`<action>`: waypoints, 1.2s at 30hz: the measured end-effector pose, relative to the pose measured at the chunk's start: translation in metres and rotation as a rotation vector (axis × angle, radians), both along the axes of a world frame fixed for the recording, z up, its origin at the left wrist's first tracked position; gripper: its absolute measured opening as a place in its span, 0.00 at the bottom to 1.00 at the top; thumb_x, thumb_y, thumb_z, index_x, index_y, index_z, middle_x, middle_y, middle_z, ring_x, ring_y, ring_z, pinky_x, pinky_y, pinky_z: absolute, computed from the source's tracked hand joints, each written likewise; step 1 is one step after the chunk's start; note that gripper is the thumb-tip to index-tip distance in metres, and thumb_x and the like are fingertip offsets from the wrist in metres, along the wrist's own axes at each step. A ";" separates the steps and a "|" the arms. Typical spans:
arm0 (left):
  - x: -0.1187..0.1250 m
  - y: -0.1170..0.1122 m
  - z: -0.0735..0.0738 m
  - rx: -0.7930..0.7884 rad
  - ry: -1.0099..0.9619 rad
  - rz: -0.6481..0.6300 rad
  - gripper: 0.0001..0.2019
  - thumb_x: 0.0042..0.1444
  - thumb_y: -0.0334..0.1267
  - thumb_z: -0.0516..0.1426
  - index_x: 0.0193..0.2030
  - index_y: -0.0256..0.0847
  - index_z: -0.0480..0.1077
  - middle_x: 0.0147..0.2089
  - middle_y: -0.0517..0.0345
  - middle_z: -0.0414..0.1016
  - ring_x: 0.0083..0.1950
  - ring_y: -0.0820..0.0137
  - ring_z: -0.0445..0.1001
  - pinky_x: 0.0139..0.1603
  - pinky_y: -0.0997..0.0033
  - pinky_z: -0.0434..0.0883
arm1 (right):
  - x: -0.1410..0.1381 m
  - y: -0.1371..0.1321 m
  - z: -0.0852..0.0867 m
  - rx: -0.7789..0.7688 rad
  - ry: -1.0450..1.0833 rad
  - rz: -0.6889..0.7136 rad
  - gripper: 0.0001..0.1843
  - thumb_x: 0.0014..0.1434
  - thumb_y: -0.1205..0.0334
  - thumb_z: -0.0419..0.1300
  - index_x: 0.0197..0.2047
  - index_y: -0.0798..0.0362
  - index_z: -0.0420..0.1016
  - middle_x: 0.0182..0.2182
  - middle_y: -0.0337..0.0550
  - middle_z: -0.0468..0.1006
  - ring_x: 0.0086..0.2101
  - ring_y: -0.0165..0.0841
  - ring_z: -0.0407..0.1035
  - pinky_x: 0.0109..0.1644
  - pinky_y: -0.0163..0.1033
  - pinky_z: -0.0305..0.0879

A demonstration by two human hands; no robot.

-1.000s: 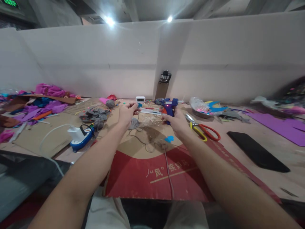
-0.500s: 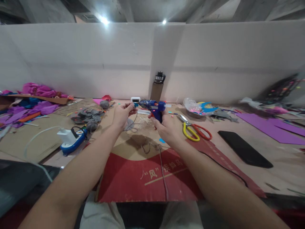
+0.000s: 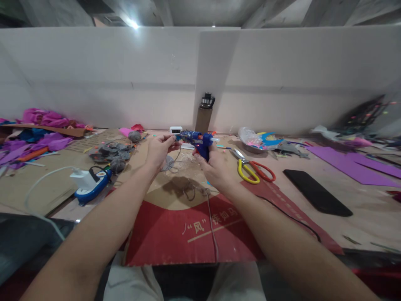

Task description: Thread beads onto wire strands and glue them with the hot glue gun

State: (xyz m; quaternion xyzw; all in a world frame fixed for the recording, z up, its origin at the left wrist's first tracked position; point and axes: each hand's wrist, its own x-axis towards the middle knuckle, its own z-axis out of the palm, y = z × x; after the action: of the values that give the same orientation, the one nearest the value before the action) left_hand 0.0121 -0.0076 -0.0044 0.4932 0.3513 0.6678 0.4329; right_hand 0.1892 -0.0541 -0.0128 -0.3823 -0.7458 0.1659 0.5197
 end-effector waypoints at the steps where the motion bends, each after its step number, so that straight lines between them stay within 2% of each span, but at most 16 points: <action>1: 0.000 0.000 0.000 0.003 0.000 -0.004 0.09 0.46 0.37 0.62 0.31 0.34 0.70 0.29 0.55 0.75 0.29 0.74 0.75 0.33 0.73 0.72 | 0.000 0.000 0.000 0.002 -0.003 -0.004 0.09 0.58 0.61 0.52 0.43 0.50 0.61 0.36 0.45 0.72 0.33 0.35 0.67 0.39 0.43 0.64; 12: 0.001 -0.002 0.003 0.021 0.026 -0.025 0.08 0.45 0.36 0.62 0.31 0.33 0.71 0.29 0.55 0.75 0.29 0.73 0.76 0.36 0.70 0.73 | 0.001 0.000 0.001 0.000 -0.063 -0.083 0.11 0.57 0.58 0.52 0.43 0.51 0.61 0.36 0.47 0.72 0.34 0.38 0.67 0.40 0.45 0.64; 29: 0.003 -0.009 0.009 0.028 0.017 0.022 0.10 0.44 0.36 0.63 0.31 0.33 0.70 0.28 0.55 0.75 0.29 0.73 0.75 0.36 0.70 0.73 | 0.002 -0.006 0.004 -0.010 -0.099 -0.103 0.11 0.58 0.58 0.51 0.44 0.52 0.61 0.35 0.48 0.74 0.34 0.39 0.68 0.39 0.45 0.63; 36: 0.004 -0.007 0.007 0.029 0.033 0.014 0.09 0.44 0.37 0.63 0.31 0.33 0.70 0.29 0.54 0.75 0.30 0.73 0.75 0.35 0.71 0.73 | 0.001 -0.006 0.003 0.008 -0.087 -0.080 0.11 0.58 0.57 0.51 0.44 0.51 0.62 0.35 0.48 0.73 0.34 0.38 0.68 0.39 0.45 0.64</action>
State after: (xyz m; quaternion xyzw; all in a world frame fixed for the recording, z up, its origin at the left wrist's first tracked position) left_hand 0.0165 -0.0150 0.0028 0.5077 0.3521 0.6678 0.4152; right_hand 0.1906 -0.0606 -0.0094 -0.4164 -0.7524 0.1254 0.4947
